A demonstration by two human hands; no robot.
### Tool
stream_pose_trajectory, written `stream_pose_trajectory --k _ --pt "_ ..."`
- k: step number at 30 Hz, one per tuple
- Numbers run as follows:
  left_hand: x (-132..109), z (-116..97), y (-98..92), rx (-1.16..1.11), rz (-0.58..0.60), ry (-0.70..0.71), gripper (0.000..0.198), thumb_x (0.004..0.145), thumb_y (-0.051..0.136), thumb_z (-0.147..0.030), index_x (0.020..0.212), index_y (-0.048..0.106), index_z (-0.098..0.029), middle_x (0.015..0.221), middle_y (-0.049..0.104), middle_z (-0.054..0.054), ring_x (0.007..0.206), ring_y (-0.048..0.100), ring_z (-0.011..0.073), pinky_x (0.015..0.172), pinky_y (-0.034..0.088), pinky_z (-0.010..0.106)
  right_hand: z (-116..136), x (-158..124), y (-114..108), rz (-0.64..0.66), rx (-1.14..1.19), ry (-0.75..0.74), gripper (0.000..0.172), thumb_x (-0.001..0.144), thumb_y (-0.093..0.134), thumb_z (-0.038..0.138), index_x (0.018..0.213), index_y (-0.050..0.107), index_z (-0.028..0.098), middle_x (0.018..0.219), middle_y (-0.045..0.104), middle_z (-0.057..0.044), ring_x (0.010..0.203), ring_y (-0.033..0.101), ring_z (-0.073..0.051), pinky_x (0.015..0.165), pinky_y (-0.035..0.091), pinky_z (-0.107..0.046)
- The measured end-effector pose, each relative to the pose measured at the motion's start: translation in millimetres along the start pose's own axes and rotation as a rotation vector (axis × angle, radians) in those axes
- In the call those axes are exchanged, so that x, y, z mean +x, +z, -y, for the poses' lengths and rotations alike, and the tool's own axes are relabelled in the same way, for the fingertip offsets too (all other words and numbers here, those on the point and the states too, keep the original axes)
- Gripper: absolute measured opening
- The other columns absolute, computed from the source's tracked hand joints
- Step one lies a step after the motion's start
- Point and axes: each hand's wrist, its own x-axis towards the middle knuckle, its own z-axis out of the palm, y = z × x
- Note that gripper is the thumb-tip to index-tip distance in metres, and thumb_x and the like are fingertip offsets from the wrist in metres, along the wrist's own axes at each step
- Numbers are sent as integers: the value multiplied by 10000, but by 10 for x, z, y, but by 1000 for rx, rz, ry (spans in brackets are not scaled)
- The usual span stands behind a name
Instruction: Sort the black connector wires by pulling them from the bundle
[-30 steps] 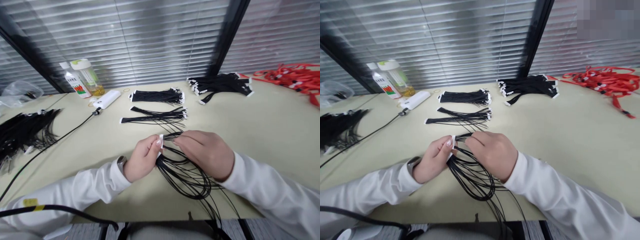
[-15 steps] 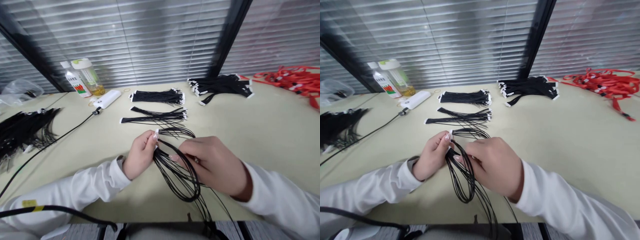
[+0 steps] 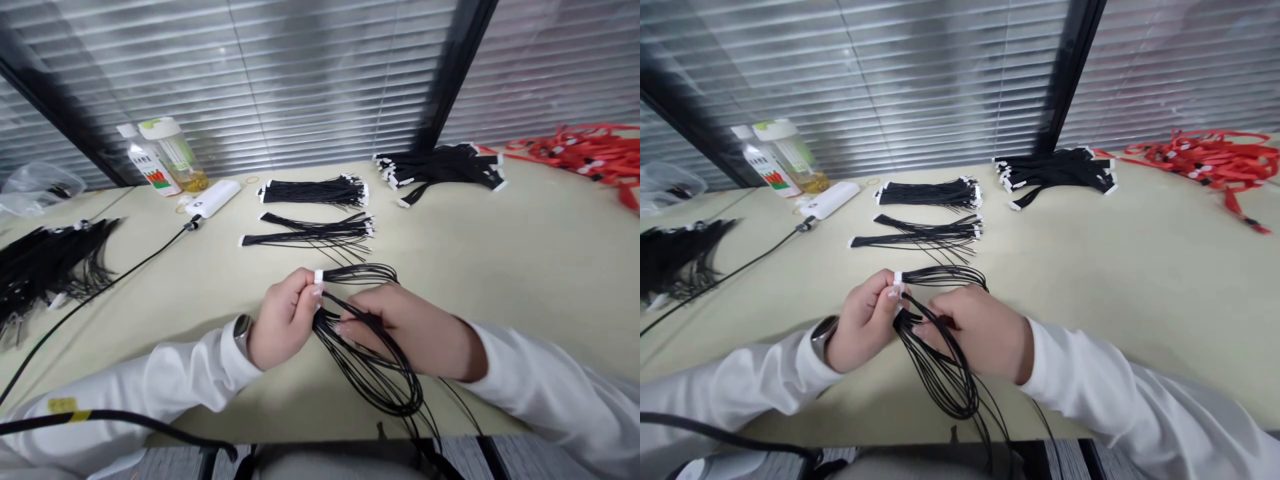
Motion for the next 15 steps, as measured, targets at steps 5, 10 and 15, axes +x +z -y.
stream_pose_trajectory --k 5,10,15 --pt "2 -29 -9 19 20 61 212 896 377 -246 718 455 -162 569 487 -22 491 414 74 471 338 180 20 -13 16 14 -57 -14 276 852 419 264 599 341 185 562 416 36 525 323 -86 513 278 -239" --pt "5 -25 -6 13 52 13 216 896 373 -250 717 455 -162 574 491 -21 498 417 76 476 343 183 33 -17 20 31 -80 7 245 849 411 256 620 356 190 575 469 18 517 364 -94 514 293 -245" --pt "15 -8 3 -10 51 -25 241 899 369 -274 699 447 -163 576 475 -25 507 405 76 486 335 188 38 -11 -29 17 -154 6 226 798 464 217 588 388 182 542 454 28 496 331 -84 500 282 -231"
